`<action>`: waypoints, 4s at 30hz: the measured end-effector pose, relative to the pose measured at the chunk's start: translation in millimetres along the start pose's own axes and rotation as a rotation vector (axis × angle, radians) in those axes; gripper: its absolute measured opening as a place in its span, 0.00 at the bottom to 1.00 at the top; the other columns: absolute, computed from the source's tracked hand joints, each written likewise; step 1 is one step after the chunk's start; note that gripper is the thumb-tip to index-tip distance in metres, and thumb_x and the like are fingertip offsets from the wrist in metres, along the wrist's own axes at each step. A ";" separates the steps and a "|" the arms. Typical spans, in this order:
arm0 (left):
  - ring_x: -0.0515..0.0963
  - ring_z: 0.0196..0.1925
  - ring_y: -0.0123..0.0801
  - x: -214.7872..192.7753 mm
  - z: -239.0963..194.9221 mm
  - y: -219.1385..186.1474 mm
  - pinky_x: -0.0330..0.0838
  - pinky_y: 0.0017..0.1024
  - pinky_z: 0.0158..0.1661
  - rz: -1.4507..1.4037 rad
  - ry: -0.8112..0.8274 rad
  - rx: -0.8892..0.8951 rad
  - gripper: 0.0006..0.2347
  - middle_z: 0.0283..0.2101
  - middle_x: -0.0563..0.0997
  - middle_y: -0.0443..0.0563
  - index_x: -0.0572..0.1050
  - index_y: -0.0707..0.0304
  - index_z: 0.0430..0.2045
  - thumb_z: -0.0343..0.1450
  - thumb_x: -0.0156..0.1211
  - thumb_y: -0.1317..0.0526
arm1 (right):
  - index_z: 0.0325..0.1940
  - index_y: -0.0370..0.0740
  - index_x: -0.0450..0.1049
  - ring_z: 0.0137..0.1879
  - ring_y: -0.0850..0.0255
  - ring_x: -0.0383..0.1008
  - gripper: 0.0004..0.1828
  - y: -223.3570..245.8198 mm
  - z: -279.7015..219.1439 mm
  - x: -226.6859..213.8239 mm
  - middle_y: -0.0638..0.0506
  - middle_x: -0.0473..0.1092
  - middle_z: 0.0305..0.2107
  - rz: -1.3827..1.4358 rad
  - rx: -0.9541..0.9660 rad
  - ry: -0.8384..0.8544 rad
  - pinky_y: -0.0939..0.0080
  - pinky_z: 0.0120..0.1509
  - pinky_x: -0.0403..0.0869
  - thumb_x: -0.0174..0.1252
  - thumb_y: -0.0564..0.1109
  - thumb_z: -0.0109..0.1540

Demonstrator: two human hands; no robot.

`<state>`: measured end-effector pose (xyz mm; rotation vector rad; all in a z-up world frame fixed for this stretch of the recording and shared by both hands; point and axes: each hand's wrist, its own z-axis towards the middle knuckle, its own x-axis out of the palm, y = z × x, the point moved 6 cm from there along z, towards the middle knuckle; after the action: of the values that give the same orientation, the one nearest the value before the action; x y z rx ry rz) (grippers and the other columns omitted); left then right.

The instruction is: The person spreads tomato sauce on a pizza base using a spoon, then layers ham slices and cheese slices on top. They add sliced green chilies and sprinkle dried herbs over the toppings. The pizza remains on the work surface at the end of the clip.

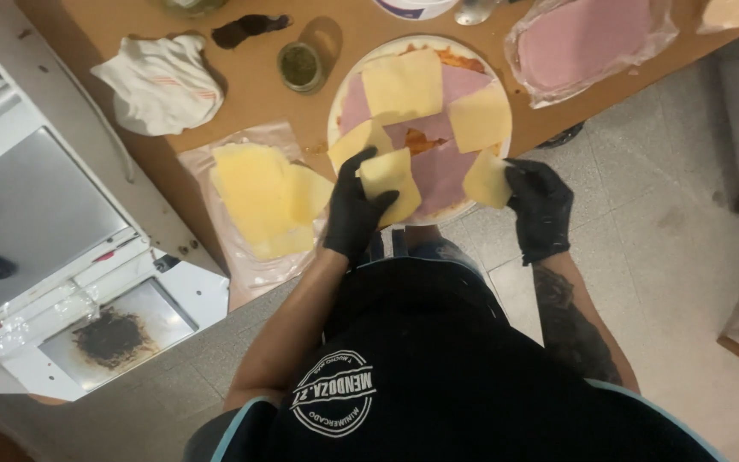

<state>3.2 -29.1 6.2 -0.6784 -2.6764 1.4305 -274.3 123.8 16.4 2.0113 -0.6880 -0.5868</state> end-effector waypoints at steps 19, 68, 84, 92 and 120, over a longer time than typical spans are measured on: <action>0.78 0.60 0.51 102.8 11.4 57.6 0.75 0.45 0.58 0.517 -0.075 0.580 0.32 0.64 0.73 0.50 0.53 0.46 0.73 0.73 0.63 0.58 | 0.51 0.39 0.79 0.48 0.57 0.76 0.13 13.8 66.8 -8.4 0.43 0.76 0.42 -0.170 0.050 0.161 0.54 0.51 0.81 0.69 0.45 0.65; 0.86 0.43 0.50 -120.2 -39.1 1.3 0.85 0.43 0.43 0.104 -0.186 0.096 0.15 0.39 0.86 0.51 0.76 0.46 0.43 0.65 0.75 0.56 | 0.73 0.35 0.58 0.73 0.46 0.64 0.40 -56.3 -44.4 246.1 0.38 0.64 0.66 -0.055 -0.059 0.688 0.42 0.75 0.65 0.69 0.42 0.61; 0.72 0.65 0.60 115.7 25.4 17.6 0.72 0.50 0.63 0.215 0.269 0.557 0.24 0.61 0.74 0.71 0.67 0.64 0.63 0.70 0.60 0.73 | 0.46 0.39 0.82 0.47 0.50 0.81 0.25 -36.7 43.6 24.0 0.45 0.79 0.36 -0.844 -0.629 -0.145 0.56 0.55 0.77 0.81 0.56 0.54; 0.71 0.67 0.43 65.3 30.7 7.1 0.68 0.37 0.64 0.468 -0.139 0.784 0.19 0.60 0.74 0.52 0.73 0.55 0.56 0.70 0.66 0.66 | 0.58 0.36 0.75 0.41 0.45 0.79 0.33 -21.0 153.4 9.7 0.42 0.75 0.39 -0.716 -0.654 0.000 0.48 0.45 0.80 0.81 0.50 0.55; 0.77 0.58 0.41 40.2 2.7 14.2 0.81 0.31 0.47 0.193 -0.477 0.397 0.15 0.55 0.76 0.48 0.75 0.51 0.54 0.72 0.66 0.66 | 0.39 0.48 0.80 0.45 0.49 0.80 0.06 111.4 131.3 47.1 0.50 0.78 0.33 -1.040 -1.185 0.570 0.51 0.49 0.77 0.71 0.44 0.61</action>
<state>-28.7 -8.7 -13.7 -0.6349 -2.5398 2.3518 -350.2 -35.5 43.6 1.1079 0.9570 -0.6872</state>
